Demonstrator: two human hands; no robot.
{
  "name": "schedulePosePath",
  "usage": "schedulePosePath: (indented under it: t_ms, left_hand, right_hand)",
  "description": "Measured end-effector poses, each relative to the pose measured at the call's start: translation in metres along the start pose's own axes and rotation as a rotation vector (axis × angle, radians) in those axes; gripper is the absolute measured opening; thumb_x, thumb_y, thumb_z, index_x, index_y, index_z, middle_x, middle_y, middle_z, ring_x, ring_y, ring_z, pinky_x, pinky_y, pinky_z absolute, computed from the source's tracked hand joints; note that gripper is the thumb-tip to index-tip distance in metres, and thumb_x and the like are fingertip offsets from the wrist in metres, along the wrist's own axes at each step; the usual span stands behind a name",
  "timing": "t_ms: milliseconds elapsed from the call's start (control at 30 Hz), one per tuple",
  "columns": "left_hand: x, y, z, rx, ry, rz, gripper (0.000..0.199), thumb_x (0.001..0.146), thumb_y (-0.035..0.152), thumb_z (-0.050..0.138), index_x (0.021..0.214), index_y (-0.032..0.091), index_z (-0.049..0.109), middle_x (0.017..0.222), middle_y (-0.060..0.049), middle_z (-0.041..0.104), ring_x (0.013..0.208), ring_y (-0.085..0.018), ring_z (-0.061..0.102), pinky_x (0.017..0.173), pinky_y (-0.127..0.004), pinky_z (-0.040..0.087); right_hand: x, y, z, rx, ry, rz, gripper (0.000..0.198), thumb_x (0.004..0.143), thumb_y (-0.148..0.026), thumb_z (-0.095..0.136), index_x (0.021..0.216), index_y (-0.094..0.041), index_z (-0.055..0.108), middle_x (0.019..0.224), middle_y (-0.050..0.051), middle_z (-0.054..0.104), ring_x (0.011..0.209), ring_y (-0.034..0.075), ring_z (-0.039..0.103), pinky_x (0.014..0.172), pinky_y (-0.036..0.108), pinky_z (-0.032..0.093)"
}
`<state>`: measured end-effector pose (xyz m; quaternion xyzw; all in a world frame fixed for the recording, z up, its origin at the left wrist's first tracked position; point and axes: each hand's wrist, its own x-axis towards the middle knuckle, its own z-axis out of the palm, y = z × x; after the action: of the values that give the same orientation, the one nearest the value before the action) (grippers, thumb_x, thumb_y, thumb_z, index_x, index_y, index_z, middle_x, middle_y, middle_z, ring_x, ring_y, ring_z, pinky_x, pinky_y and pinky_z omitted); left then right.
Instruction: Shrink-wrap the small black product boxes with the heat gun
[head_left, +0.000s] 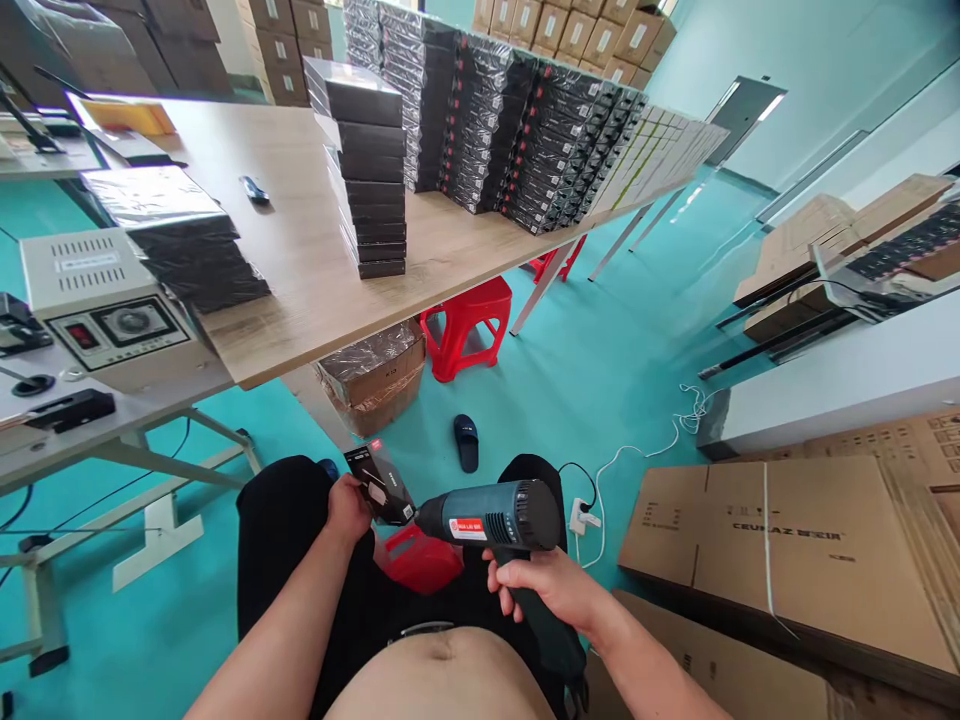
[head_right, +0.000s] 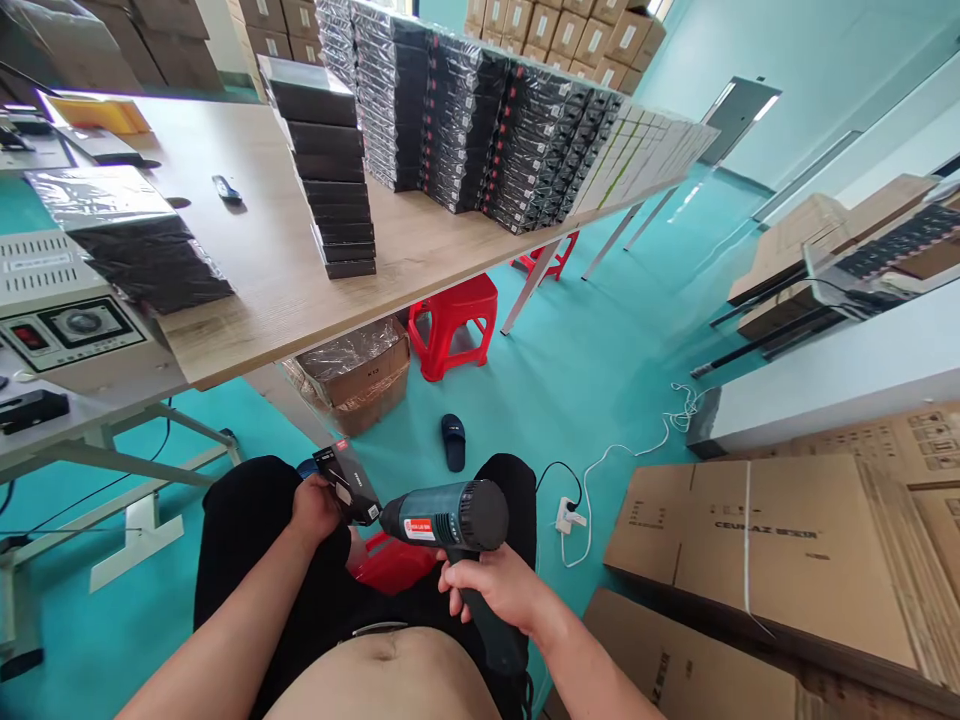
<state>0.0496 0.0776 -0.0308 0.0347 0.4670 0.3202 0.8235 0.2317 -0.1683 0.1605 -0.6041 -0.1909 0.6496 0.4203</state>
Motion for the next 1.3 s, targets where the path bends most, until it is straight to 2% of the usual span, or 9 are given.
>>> schedulePosePath:
  t_ms: [167, 267, 367, 433, 600, 833, 900, 1100, 1300]
  left_hand:
    - [0.0, 0.003, -0.002, 0.048, -0.078, 0.009, 0.028, 0.061, 0.021, 0.046, 0.083, 0.014, 0.061, 0.065, -0.007, 0.062, 0.06, -0.025, 0.064, 0.058, -0.04, 0.054]
    - [-0.012, 0.01, 0.0, 0.088, -0.29, -0.094, 0.041, 0.074, 0.036, 0.047, 0.101, 0.009, 0.063, 0.076, -0.012, 0.067, 0.065, -0.028, 0.066, 0.059, -0.043, 0.054]
    - [-0.029, 0.014, 0.006, 0.106, -0.487, -0.257, 0.059, 0.082, 0.053, 0.048, 0.118, 0.008, 0.058, 0.099, -0.02, 0.068, 0.087, -0.034, 0.067, 0.07, -0.048, 0.054]
    - [-0.038, 0.014, 0.011, 0.1, -0.52, -0.318, 0.066, 0.081, 0.06, 0.049, 0.121, 0.008, 0.056, 0.106, -0.021, 0.067, 0.097, -0.037, 0.065, 0.076, -0.051, 0.053]
    - [-0.041, 0.012, 0.014, 0.137, -0.403, -0.339, 0.056, 0.082, 0.053, 0.054, 0.116, 0.01, 0.06, 0.095, -0.018, 0.071, 0.089, -0.034, 0.069, 0.075, -0.048, 0.054]
    - [-0.032, 0.015, 0.007, 0.102, -0.313, -0.22, 0.038, 0.08, 0.041, 0.058, 0.103, 0.013, 0.066, 0.081, -0.012, 0.073, 0.083, -0.033, 0.07, 0.073, -0.046, 0.056]
    - [-0.032, 0.014, 0.007, 0.107, -0.31, -0.227, 0.038, 0.079, 0.039, 0.059, 0.105, 0.012, 0.066, 0.081, -0.011, 0.073, 0.084, -0.034, 0.07, 0.072, -0.045, 0.056]
    - [-0.035, 0.013, 0.012, 0.118, -0.339, -0.275, 0.046, 0.08, 0.049, 0.059, 0.107, 0.012, 0.064, 0.087, -0.014, 0.072, 0.086, -0.033, 0.069, 0.073, -0.047, 0.055]
    - [-0.022, 0.008, 0.011, 0.055, -0.187, -0.127, 0.029, 0.08, 0.043, 0.063, 0.095, 0.019, 0.061, 0.084, -0.006, 0.069, 0.078, -0.026, 0.068, 0.075, -0.047, 0.055]
  right_hand:
    - [-0.01, 0.008, -0.005, 0.147, -0.114, 0.077, 0.034, 0.071, -0.023, 0.061, 0.101, -0.01, 0.065, 0.079, 0.007, 0.067, 0.058, 0.014, 0.062, 0.05, 0.024, 0.047]
    - [-0.008, 0.004, -0.019, 0.131, -0.171, 0.117, 0.033, 0.069, -0.022, 0.062, 0.099, -0.009, 0.066, 0.077, 0.008, 0.068, 0.057, 0.014, 0.063, 0.048, 0.023, 0.047]
    - [0.01, -0.003, -0.033, 0.089, -0.064, 0.063, 0.03, 0.07, -0.024, 0.062, 0.096, -0.01, 0.065, 0.076, 0.007, 0.068, 0.056, 0.014, 0.062, 0.047, 0.023, 0.047]
    - [0.03, -0.011, -0.033, 0.106, 0.047, -0.008, 0.029, 0.071, -0.026, 0.062, 0.095, -0.011, 0.065, 0.076, 0.006, 0.068, 0.057, 0.013, 0.062, 0.048, 0.023, 0.047]
    - [0.068, -0.039, -0.004, 0.214, 0.054, -0.142, 0.031, 0.07, -0.029, 0.066, 0.096, -0.013, 0.064, 0.079, 0.005, 0.068, 0.059, 0.013, 0.062, 0.051, 0.023, 0.048]
    - [0.044, -0.065, 0.011, -0.246, -0.418, -0.009, 0.015, 0.066, -0.022, 0.07, 0.078, -0.012, 0.069, 0.066, 0.003, 0.067, 0.056, 0.014, 0.061, 0.052, 0.025, 0.049]
    - [0.046, -0.066, 0.01, -0.213, -0.371, -0.024, 0.018, 0.067, -0.023, 0.069, 0.081, -0.012, 0.069, 0.068, 0.003, 0.068, 0.057, 0.014, 0.061, 0.052, 0.026, 0.049]
    - [0.068, -0.063, -0.009, 0.028, 0.083, -0.087, 0.026, 0.069, -0.025, 0.064, 0.092, -0.012, 0.064, 0.073, 0.004, 0.069, 0.055, 0.013, 0.061, 0.047, 0.023, 0.047]
    - [0.035, -0.034, -0.026, 0.035, -0.16, 0.026, 0.027, 0.069, -0.022, 0.063, 0.093, -0.01, 0.066, 0.073, 0.006, 0.069, 0.053, 0.014, 0.062, 0.044, 0.022, 0.046]
